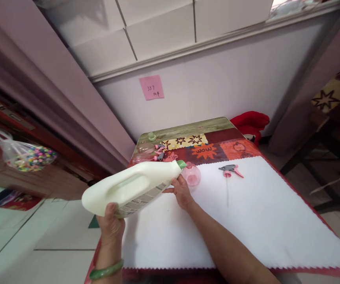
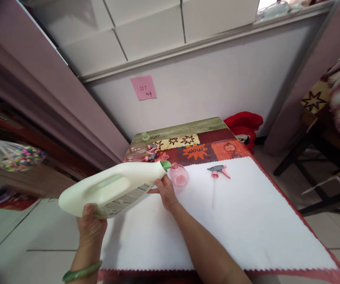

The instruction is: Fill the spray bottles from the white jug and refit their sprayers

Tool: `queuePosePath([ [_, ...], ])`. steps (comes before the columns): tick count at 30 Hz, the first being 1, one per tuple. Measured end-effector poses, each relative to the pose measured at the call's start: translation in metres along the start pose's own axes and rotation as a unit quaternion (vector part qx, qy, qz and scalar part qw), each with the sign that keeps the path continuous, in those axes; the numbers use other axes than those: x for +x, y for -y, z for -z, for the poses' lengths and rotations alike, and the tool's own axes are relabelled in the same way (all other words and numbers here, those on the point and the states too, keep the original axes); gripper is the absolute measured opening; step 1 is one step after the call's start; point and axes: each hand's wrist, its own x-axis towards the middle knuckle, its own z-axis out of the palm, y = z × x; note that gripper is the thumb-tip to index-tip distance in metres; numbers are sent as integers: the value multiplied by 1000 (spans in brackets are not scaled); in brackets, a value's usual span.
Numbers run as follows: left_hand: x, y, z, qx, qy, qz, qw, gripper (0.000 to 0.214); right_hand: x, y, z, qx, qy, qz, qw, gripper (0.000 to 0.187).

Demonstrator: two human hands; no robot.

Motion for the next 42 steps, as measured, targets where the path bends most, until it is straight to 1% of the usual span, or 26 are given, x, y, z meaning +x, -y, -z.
queuePosePath([
  [4, 2, -2, -1, -2, 0, -12, 1000, 61, 0, 1, 0, 2, -4, 1, 1000, 61],
  [9, 2, -5, -4, 3, 10, -4, 1000, 65, 1, 1, 1, 9, -3, 0, 1000, 64],
  [15, 2, -9, -6, 20, 10, -12, 1000, 71, 0, 4, -1, 14, -7, -4, 1000, 63],
  [18, 3, -10, -6, 24, 3, -9, 1000, 70, -1, 6, -2, 16, -7, -6, 1000, 62],
  [22, 4, -12, -7, 29, 9, -11, 999, 67, -1, 5, -2, 28, -1, -9, 1000, 61],
  [29, 4, -12, -8, 11, 0, -5, 1000, 60, 0, 4, 0, 33, -5, -9, 999, 58],
  [36, 7, -15, -10, 14, 12, -8, 1000, 60, 0, 4, -1, 40, 2, -8, 999, 60],
  [42, 10, -15, -8, 28, 10, -6, 1000, 59, -1, 7, -1, 44, 8, -11, 999, 61],
])
